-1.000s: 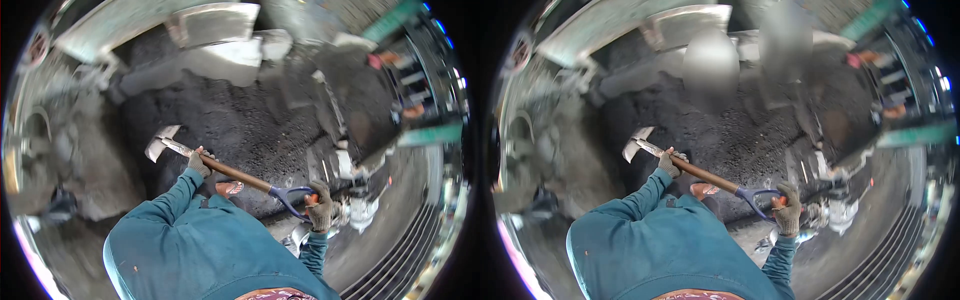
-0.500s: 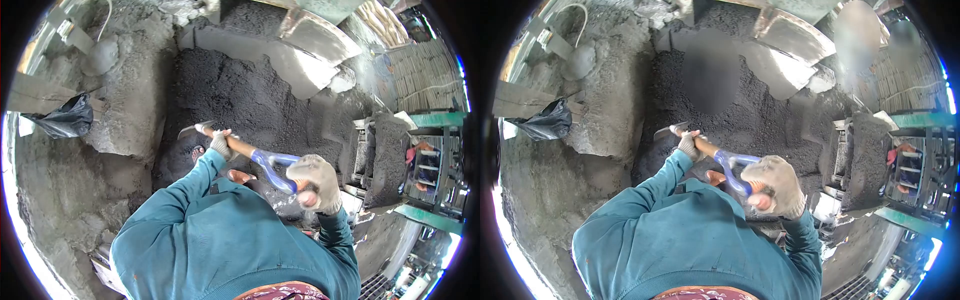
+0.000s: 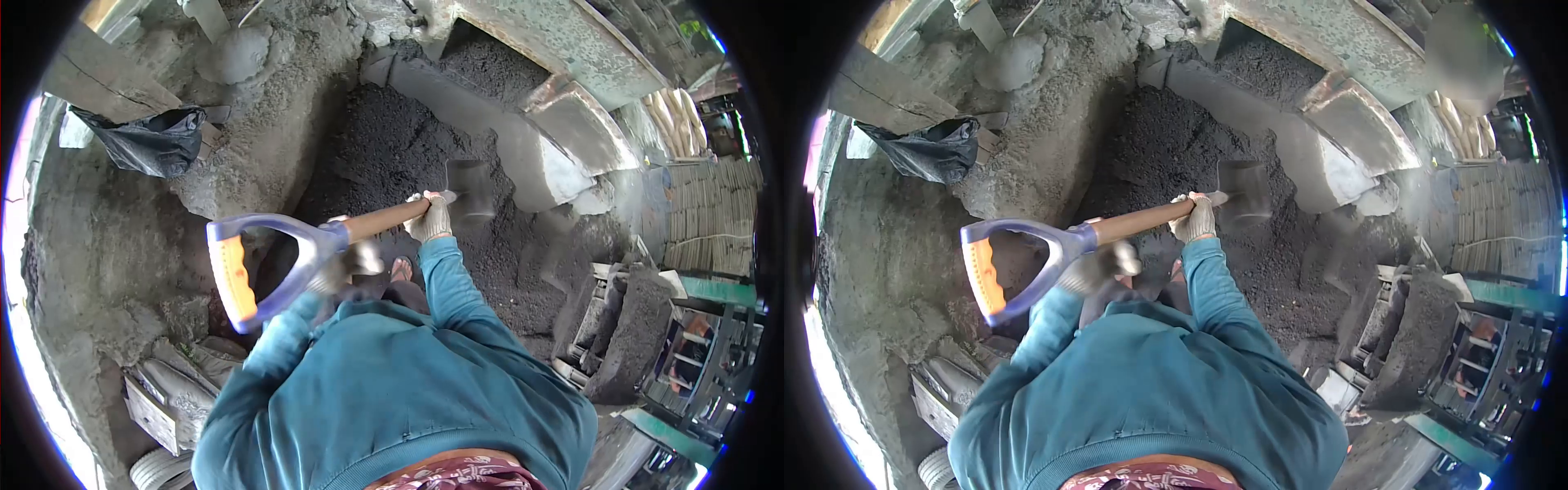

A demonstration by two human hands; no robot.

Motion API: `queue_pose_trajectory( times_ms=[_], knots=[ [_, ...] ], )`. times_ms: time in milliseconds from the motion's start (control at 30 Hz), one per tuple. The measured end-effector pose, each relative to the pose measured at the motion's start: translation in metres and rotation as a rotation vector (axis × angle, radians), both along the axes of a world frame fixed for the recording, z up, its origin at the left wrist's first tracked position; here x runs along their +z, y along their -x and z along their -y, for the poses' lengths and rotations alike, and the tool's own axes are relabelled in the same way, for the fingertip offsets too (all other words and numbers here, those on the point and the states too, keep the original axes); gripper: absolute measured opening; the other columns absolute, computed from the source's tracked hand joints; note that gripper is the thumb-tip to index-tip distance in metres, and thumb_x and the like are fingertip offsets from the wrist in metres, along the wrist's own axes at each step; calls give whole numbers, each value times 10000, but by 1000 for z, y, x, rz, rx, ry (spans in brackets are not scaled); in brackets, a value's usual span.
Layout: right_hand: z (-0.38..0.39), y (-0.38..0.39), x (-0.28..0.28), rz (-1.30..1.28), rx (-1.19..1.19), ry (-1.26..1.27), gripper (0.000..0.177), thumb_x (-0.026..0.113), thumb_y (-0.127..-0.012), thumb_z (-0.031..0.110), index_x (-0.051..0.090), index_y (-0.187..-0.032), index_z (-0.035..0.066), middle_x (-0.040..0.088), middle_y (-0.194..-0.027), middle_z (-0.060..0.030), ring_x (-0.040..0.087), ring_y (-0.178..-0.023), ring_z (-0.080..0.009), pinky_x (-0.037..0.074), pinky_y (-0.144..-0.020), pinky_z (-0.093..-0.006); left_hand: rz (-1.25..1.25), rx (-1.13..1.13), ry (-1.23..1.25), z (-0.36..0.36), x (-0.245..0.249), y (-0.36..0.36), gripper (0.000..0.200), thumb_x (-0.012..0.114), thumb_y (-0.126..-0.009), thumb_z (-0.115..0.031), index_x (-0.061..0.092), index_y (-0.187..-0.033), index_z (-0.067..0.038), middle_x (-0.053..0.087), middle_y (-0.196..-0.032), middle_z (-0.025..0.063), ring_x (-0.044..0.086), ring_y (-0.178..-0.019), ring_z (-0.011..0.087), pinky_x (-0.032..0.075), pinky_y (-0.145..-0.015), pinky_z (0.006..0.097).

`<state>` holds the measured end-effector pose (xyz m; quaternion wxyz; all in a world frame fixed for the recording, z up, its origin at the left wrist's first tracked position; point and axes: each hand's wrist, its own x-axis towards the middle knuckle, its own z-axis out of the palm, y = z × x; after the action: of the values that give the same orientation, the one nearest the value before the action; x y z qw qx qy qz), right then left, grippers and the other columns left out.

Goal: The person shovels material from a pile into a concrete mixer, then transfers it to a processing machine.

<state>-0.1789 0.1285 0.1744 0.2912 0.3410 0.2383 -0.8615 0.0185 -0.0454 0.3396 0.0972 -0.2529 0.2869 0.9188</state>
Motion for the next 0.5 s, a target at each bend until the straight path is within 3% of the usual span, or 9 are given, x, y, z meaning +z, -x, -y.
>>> queue_pose_trajectory(
  times_ms=[133,200,267,333,400,433,500],
  knots=[
    [3,37,-19,-119,-12,-186,70,563,-912,76,507,-919,118,553,-779,-41,587,-690,-216,574,-695,-393,-30,446,313,58,46,-87,789,577,-901,-657,586,-1290,30,691,-1029,178,668,-1007,297,547,-916,428],
    [10,55,-15,-174,10,-231,67,553,-925,67,506,-925,115,549,-776,-44,589,-698,-216,569,-693,-392,-109,507,324,59,42,-102,767,652,-881,-599,582,-1301,39,696,-1069,191,675,-1028,311,554,-927,446],
    [26,71,1,-224,73,-301,85,566,-917,86,489,-915,123,546,-772,-40,568,-694,-212,548,-728,-418,-3,553,369,65,28,-110,688,759,-819,-457,599,-1268,38,716,-1003,180,699,-907,298,569,-859,406],
    [47,77,17,-258,109,-356,90,593,-945,150,509,-938,119,538,-780,-34,561,-712,-208,535,-741,-404,91,561,355,79,22,-112,519,748,-841,-275,608,-1217,54,710,-886,154,690,-741,288,586,-737,417],
    [69,80,8,-207,128,-326,105,601,-952,189,519,-935,125,533,-786,-26,556,-721,-204,529,-754,-399,94,527,263,99,-17,-123,436,729,-857,-209,618,-1194,43,686,-837,127,669,-689,272,575,-669,415],
    [83,81,-11,-144,159,-313,117,616,-938,210,528,-922,135,523,-772,-31,561,-716,-206,535,-741,-416,181,529,264,104,-40,-128,465,741,-830,-245,605,-1179,32,643,-789,97,647,-674,251,540,-635,380],
    [103,57,-84,-130,331,-203,125,630,-925,198,533,-917,119,546,-758,-34,582,-694,-216,534,-701,-444,375,631,94,113,-87,-154,410,666,-904,-452,631,-1024,-61,610,-753,47,584,-639,209,523,-634,361]
  ],
)
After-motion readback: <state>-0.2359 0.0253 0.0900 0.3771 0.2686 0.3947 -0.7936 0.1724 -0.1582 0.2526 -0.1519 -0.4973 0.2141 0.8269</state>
